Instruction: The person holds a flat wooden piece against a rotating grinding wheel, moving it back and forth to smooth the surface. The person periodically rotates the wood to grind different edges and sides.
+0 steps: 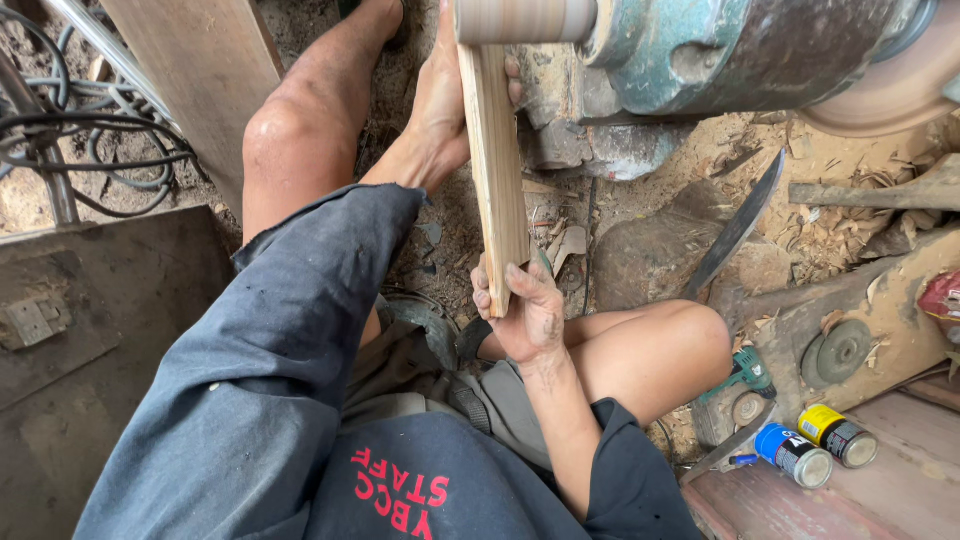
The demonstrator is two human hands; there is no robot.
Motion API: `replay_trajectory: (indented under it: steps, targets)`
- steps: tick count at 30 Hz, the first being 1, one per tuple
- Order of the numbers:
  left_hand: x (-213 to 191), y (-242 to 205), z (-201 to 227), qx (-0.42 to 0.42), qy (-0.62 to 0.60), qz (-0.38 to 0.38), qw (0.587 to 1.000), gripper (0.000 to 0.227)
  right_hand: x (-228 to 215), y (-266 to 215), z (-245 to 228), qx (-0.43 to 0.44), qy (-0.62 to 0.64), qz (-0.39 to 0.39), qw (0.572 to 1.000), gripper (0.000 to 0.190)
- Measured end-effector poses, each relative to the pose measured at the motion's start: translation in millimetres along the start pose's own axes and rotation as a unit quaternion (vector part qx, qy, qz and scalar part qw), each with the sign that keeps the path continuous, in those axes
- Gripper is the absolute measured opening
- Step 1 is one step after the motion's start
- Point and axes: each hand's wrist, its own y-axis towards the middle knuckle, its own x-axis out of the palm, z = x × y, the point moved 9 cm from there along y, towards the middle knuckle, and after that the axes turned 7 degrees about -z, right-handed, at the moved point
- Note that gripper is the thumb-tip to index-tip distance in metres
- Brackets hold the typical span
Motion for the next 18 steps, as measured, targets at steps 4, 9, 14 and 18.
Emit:
replay_trajectory:
  steps: [4,9,14,18]
  targets:
    - [17.7,-27.5,-7.3,-0.003,0.027,-0.041,0.999,0.083,2.7,-22.0,1.6,-0.022,-0.029,-0.037,0.999,0.055]
    - [3.7,-34.1,-24.5,-0.036,-0.076,0.003,0.996,0.074,-1.4,-40.0,-2.0,0.055,-0.193,0.001,0.980,0.074]
    - [-0.6,-11.5,-22.1,-0.038,-0.119,-0.041,0.991,0.065,48.9,9.0,-54.3,-0.065,-0.606,-0.090,0.788,0.102]
    - [-3.9,4.6,-25.8,-0.037,-0.125,-0.058,0.990,0.067,80.3,56.5,-64.6,-0.093,-0.707,-0.031,0.700,0.108]
